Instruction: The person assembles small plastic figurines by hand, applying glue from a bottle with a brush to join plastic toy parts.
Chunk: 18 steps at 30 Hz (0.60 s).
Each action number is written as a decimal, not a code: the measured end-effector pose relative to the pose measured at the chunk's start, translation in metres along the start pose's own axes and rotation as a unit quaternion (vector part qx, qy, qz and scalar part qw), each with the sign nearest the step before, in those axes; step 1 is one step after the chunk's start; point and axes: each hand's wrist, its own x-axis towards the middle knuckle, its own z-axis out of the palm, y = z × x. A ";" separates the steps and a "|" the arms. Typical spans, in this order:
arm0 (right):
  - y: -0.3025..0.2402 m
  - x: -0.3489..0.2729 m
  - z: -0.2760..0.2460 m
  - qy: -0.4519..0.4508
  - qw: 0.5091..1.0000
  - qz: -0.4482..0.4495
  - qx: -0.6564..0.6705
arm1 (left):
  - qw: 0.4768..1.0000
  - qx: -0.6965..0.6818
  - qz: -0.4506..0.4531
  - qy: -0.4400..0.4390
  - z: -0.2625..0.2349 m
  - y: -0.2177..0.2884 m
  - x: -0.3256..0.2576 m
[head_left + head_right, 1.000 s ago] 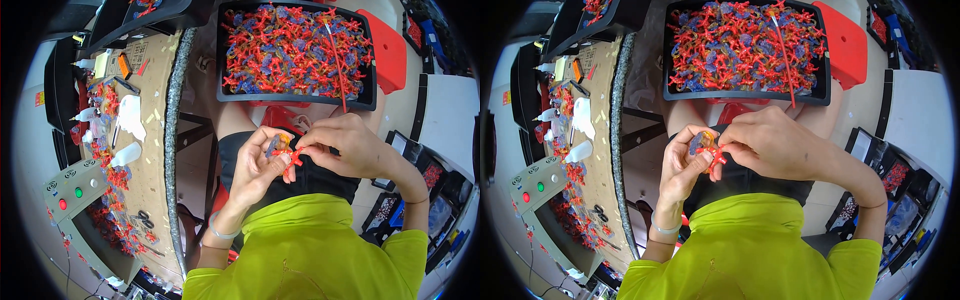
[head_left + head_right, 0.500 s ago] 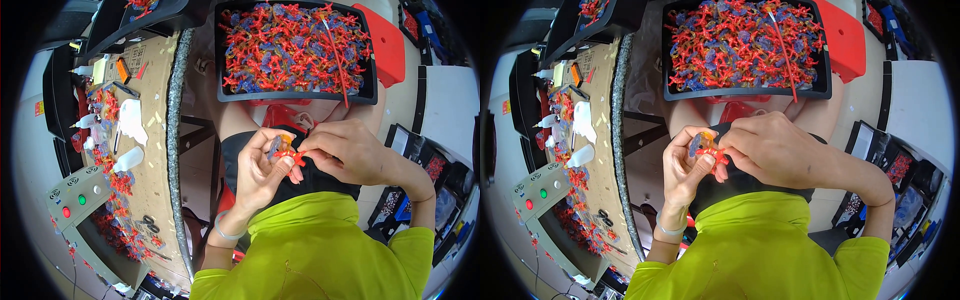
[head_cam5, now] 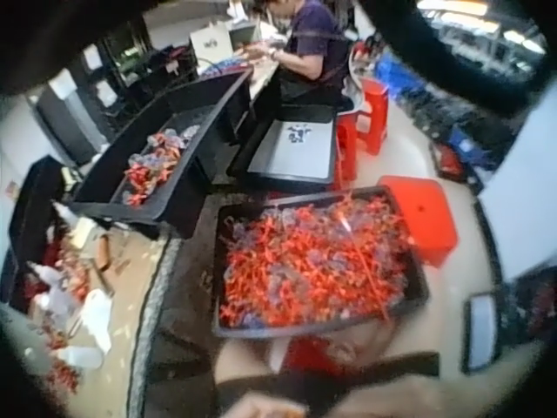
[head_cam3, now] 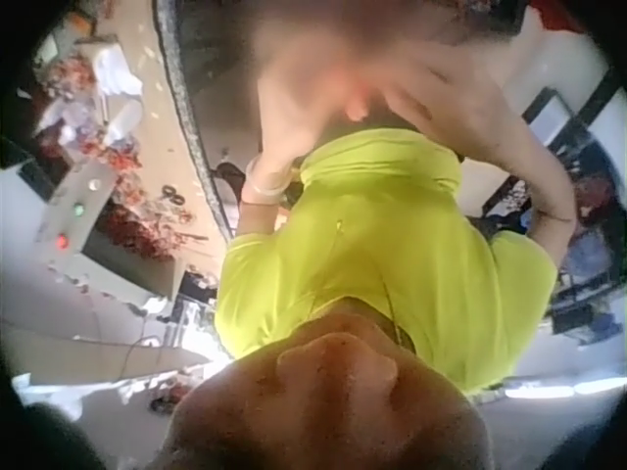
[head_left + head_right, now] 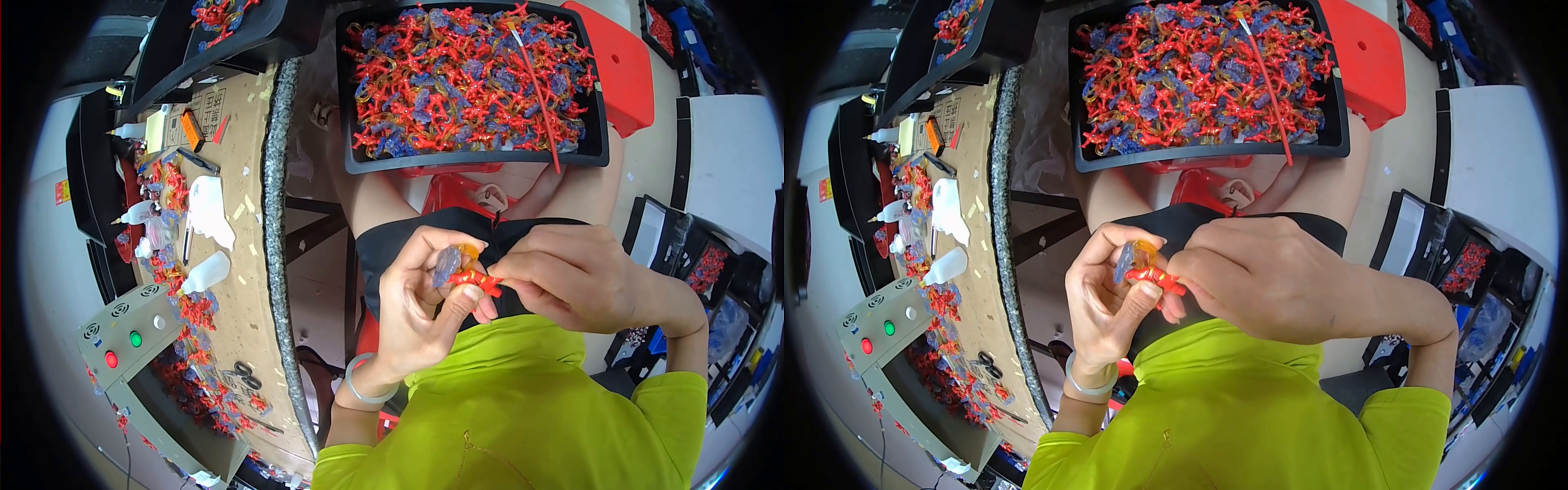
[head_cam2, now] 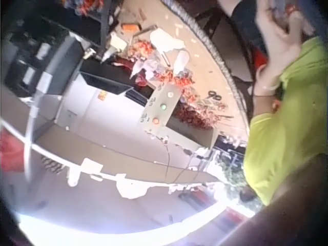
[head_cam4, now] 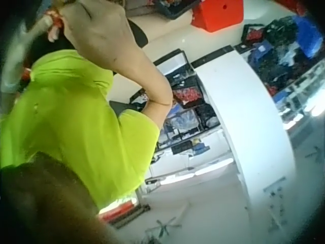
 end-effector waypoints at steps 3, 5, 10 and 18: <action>-0.007 0.000 -0.005 -0.010 1.000 -0.002 0.005 | 1.000 0.002 0.003 -0.011 0.001 0.004 -0.006; -0.010 0.002 -0.006 -0.003 1.000 -0.015 0.012 | 1.000 0.004 -0.002 -0.010 0.004 0.009 -0.010; -0.018 0.001 -0.003 0.042 0.997 -0.052 -0.028 | 0.995 0.081 0.048 -0.034 0.003 0.021 -0.015; 0.005 0.001 -0.001 -0.036 0.998 0.038 0.047 | 0.998 -0.010 -0.055 0.018 -0.001 0.005 -0.001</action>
